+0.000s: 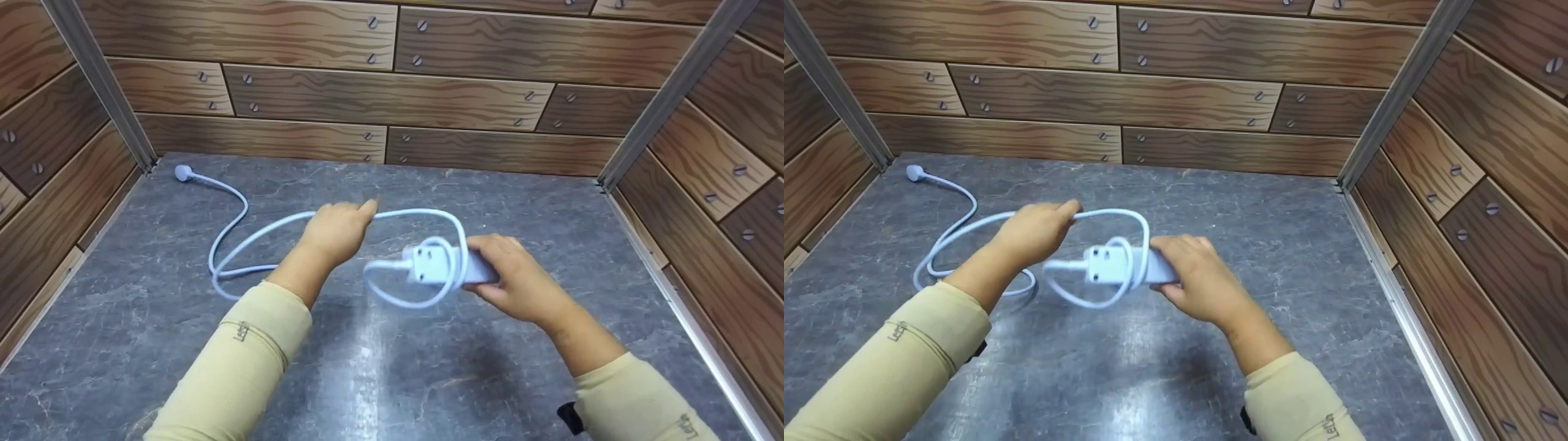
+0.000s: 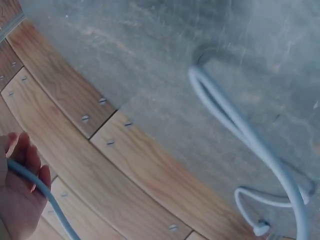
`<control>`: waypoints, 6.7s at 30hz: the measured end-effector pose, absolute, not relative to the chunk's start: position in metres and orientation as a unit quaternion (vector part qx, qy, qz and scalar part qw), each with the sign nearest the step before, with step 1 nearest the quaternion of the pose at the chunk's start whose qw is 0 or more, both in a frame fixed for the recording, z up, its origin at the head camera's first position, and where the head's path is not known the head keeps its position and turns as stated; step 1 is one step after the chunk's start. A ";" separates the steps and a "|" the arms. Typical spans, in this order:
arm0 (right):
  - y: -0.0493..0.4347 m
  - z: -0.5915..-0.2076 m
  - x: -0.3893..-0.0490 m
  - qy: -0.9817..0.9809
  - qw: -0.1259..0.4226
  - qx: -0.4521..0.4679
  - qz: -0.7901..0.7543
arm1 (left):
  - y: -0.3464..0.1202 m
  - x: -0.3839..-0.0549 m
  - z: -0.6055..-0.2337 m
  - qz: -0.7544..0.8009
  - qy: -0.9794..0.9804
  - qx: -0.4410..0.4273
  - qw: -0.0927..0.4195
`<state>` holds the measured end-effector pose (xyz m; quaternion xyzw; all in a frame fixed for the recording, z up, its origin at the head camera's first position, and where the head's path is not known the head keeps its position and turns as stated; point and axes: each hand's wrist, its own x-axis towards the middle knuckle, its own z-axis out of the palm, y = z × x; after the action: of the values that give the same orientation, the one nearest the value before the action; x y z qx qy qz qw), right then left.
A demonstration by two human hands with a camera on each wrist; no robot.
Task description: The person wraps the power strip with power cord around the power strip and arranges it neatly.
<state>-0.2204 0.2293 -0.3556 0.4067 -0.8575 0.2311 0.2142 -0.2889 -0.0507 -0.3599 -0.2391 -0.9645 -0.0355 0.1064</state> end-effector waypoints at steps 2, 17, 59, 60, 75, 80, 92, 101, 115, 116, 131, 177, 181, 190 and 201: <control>0.228 -0.354 -0.220 -0.862 0.217 0.384 0.250 | -0.051 -0.289 -0.367 -0.033 -0.969 -0.233 0.074; 0.224 -0.341 -0.226 -0.905 0.247 0.130 0.320 | -0.033 -0.261 -0.399 -0.039 -0.960 -0.272 -0.058; 0.278 -0.344 -0.244 -0.974 0.193 -0.053 0.101 | -0.054 -0.211 -0.323 -0.062 -0.903 -0.231 0.357; 0.277 -0.345 -0.243 -0.977 0.186 -0.049 0.095 | -0.054 -0.212 -0.321 -0.053 -0.895 -0.236 0.374; 0.260 -0.364 -0.239 -0.995 0.091 0.044 -0.008 | -0.043 -0.222 -0.289 -0.070 -0.843 -0.303 0.439; 0.255 -0.370 -0.237 -0.988 0.104 0.107 -0.039 | -0.037 -0.226 -0.280 -0.065 -0.837 -0.313 0.443; 0.238 -0.366 -0.229 -0.921 0.172 0.316 -0.151 | -0.034 -0.243 -0.267 -0.069 -0.865 -0.282 0.408; 0.223 -0.359 -0.220 -0.866 0.172 0.459 -0.105 | -0.028 -0.261 -0.267 -0.033 -0.894 -0.277 0.350; 0.232 -0.348 -0.210 -0.856 0.019 0.465 0.226 | -0.045 -0.296 -0.318 -0.017 -0.908 -0.278 0.313; 0.234 -0.347 -0.210 -0.847 -0.001 0.468 0.252 | -0.046 -0.296 -0.321 -0.018 -0.911 -0.276 0.304; 0.236 -0.334 -0.207 -0.697 -0.175 0.439 0.540 | -0.046 -0.296 -0.370 -0.053 -0.896 -0.361 0.254; 0.198 -0.328 -0.241 -0.931 0.332 0.041 0.147 | -0.005 -0.218 -0.353 -0.711 -0.657 -0.065 -0.242; 0.203 -0.327 -0.245 -0.936 0.341 0.037 0.081 | -0.018 -0.220 -0.352 -0.653 -0.721 -0.082 -0.217; 0.235 -0.326 -0.251 -0.967 0.254 -0.024 0.007 | -0.048 -0.207 -0.345 -0.300 -0.941 -0.155 -0.029; 0.235 -0.333 -0.243 -0.987 0.157 -0.038 -0.004 | -0.054 -0.202 -0.330 0.030 -0.907 -0.208 0.365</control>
<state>-0.2435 0.2349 -0.3331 -0.0376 -0.9868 -0.0045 0.1575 -0.2015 -0.0544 -0.3303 -0.2081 -0.9068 0.0299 0.3654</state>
